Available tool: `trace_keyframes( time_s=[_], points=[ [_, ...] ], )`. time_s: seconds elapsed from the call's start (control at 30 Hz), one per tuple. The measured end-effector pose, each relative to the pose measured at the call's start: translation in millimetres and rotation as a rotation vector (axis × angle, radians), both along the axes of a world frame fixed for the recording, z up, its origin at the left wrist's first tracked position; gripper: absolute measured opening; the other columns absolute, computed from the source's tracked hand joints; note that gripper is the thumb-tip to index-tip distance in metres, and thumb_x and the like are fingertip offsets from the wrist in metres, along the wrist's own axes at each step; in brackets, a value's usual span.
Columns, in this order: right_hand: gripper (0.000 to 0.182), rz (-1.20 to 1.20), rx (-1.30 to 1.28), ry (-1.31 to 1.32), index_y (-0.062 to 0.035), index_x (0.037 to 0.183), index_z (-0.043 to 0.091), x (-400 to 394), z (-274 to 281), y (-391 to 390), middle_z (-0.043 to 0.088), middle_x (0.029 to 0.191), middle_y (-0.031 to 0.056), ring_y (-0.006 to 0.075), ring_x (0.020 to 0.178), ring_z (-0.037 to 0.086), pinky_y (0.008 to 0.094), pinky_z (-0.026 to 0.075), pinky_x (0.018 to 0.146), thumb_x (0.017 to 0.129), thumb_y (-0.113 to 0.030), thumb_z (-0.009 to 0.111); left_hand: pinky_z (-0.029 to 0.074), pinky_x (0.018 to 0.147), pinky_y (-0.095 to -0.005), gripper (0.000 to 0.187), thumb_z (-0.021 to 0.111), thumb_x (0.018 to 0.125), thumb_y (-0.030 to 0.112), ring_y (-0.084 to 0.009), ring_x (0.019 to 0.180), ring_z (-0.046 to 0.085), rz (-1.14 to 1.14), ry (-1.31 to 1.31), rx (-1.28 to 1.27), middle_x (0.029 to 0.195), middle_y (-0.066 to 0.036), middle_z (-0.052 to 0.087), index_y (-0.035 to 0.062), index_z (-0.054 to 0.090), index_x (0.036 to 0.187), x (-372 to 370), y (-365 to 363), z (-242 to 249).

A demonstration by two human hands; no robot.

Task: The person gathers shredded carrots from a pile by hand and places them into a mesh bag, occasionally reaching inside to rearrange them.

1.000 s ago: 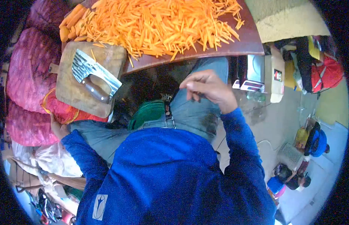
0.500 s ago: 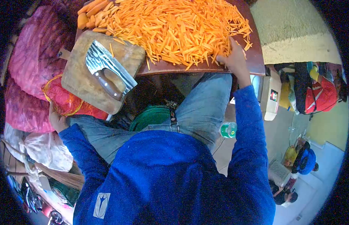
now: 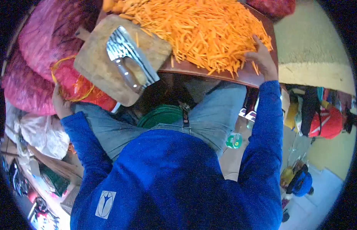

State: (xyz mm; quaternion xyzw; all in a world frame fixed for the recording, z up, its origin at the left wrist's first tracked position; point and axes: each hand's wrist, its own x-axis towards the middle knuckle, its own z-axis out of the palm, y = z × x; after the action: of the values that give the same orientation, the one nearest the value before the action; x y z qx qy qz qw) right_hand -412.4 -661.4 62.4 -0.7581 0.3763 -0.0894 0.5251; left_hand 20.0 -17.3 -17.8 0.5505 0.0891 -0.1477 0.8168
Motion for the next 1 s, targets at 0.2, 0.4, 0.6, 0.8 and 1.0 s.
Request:
trace_keyframes(
  time_s=[0.2,0.4,0.6,0.8,1.0],
  points=[
    [0.107,-0.224,0.012,0.048,0.0034,0.151,0.026,46.3,11.2,41.7,0.046,0.143,0.0200,0.0250,0.120,0.056,0.0388,0.052,0.088,0.072,-0.038,0.085,0.055,0.090,-0.0377,0.026,0.055,0.098,0.013,-0.0238,0.099,0.068,0.017,-0.015,-0.187,0.112,-0.015,0.069,-0.0055,0.063,0.115,10.0,10.3,-13.8],
    [0.081,-0.104,-0.132,-0.042,0.0051,0.137,0.043,64.3,-7.6,23.5,0.063,0.122,0.0158,0.0221,0.107,0.064,0.0320,0.052,0.089,0.072,-0.022,0.084,0.056,0.087,-0.0350,0.026,0.057,0.098,0.011,-0.0215,0.097,0.068,0.060,-0.052,-0.149,0.112,-0.015,0.068,-0.0069,0.063,0.115,-2.8,-3.8,-1.1],
    [0.074,-0.181,-0.240,-0.195,0.0037,0.137,0.044,85.9,-20.4,23.7,0.066,0.112,0.0121,0.0173,0.089,0.067,0.0277,0.054,0.074,0.073,-0.013,0.078,0.056,0.082,-0.0333,0.024,0.058,0.097,0.011,-0.0211,0.091,0.069,0.081,-0.057,-0.131,0.105,-0.014,0.070,-0.0059,0.063,0.113,2.9,5.4,-5.5],
    [0.074,-0.207,-0.324,-0.142,0.0098,0.137,0.044,74.8,-43.1,-7.9,0.069,0.100,0.0099,0.0131,0.085,0.064,0.0254,0.052,0.068,0.073,-0.013,0.074,0.053,0.059,-0.0275,0.021,0.057,0.097,0.013,-0.0169,0.071,0.067,-0.192,-0.130,-0.454,0.090,-0.009,0.070,-0.0038,0.065,0.107,-6.7,34.5,-20.9],
    [0.056,-0.251,-0.211,-0.284,0.0097,0.121,0.057,56.2,-48.1,-14.4,0.070,0.101,0.0115,0.0164,0.076,0.066,0.0279,0.054,0.073,0.072,-0.009,0.077,0.057,0.072,-0.0333,0.020,0.057,0.097,0.010,-0.0210,0.079,0.069,0.174,-0.009,-0.331,0.096,-0.013,0.071,-0.0052,0.066,0.105,-23.3,1.1,3.5]
  ],
)
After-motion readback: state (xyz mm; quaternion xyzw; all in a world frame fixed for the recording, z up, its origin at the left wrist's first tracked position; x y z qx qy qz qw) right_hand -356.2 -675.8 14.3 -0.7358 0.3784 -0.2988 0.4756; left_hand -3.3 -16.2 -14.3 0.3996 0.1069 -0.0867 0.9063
